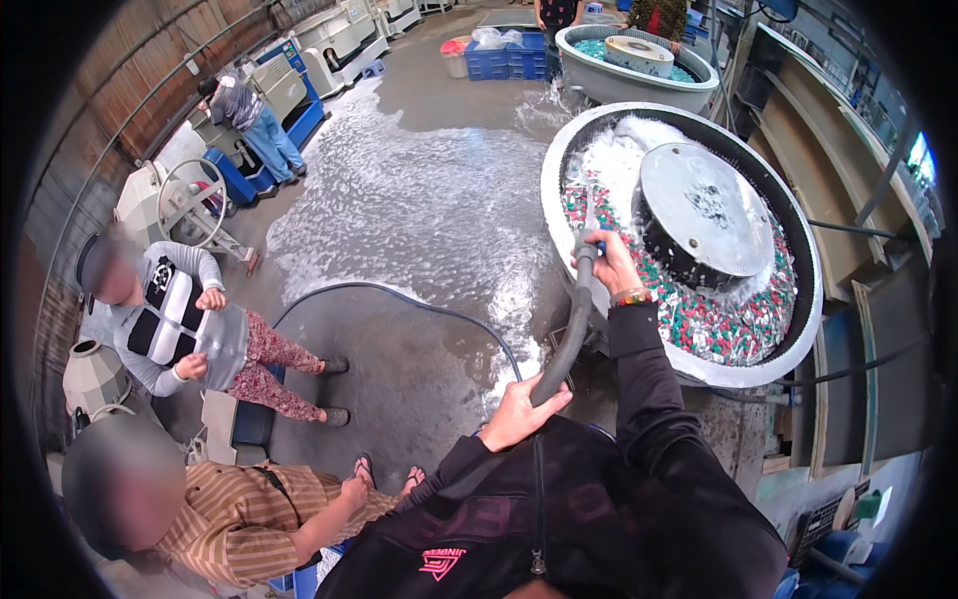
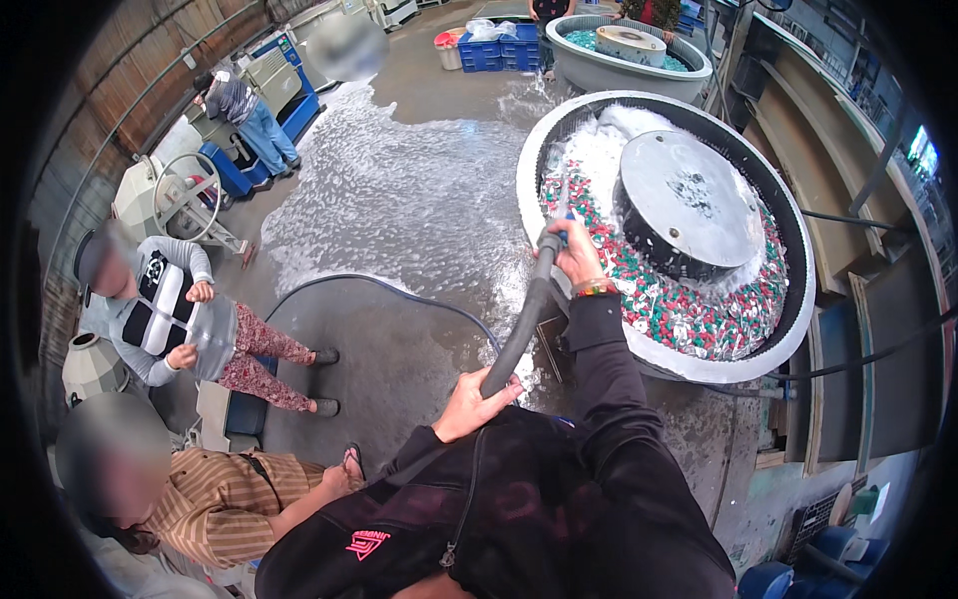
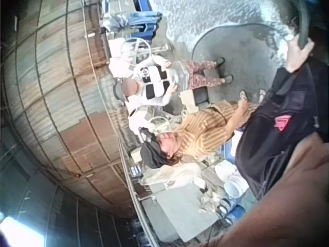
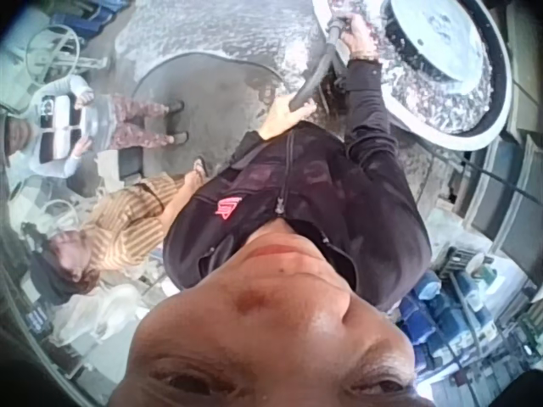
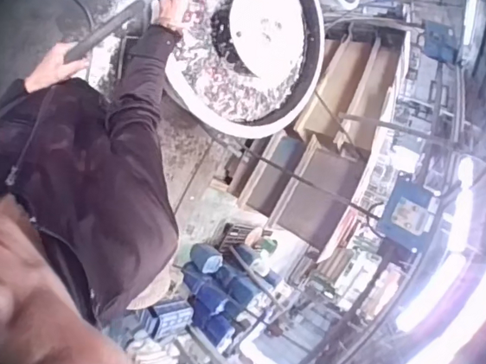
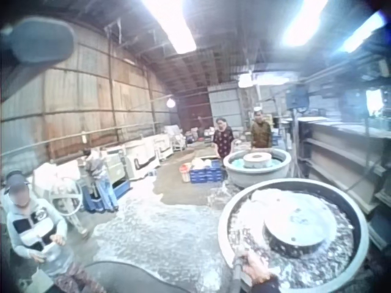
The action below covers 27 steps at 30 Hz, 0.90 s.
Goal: The person sprays water from a hose into a large vibratory finishing bowl filled with multicolored ceramic media while several people stand nearby and observe.
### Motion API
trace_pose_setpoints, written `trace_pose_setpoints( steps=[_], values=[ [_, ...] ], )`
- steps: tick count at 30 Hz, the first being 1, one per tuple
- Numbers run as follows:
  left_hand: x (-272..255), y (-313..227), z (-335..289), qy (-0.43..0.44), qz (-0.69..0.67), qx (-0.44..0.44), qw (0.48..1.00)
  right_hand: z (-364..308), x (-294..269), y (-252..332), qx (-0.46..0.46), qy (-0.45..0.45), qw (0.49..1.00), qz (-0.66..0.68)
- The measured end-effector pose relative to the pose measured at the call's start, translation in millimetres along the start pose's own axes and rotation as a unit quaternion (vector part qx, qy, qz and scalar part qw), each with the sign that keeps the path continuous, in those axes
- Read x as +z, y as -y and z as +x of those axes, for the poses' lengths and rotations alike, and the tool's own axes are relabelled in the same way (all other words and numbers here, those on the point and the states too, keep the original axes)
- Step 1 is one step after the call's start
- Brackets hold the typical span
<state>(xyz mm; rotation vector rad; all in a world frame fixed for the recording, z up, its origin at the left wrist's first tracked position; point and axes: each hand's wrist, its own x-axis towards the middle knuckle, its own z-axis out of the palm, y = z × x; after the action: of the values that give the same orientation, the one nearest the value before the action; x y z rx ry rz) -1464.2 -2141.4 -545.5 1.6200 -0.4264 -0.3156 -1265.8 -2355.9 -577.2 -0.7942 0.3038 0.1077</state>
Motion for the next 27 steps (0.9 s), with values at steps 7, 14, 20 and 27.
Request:
trace_pose_setpoints(
  steps=[7,14,20,27],
  values=[
    [16,5,6,0.063,-0.026,0.019,0.998,-31,8,55,-0.086,0.015,0.995,-0.051],
    [13,-9,13,0.111,0.007,-0.083,0.990,-28,-47,14,0.046,-0.073,0.995,-0.043],
    [13,1,-7,0.084,-0.020,-0.040,0.995,-93,-30,21,-0.302,0.224,0.802,-0.465],
    [25,0,-26,0.065,0.054,0.090,0.992,-71,-74,19,-0.006,-0.049,0.998,-0.049]
  ],
)
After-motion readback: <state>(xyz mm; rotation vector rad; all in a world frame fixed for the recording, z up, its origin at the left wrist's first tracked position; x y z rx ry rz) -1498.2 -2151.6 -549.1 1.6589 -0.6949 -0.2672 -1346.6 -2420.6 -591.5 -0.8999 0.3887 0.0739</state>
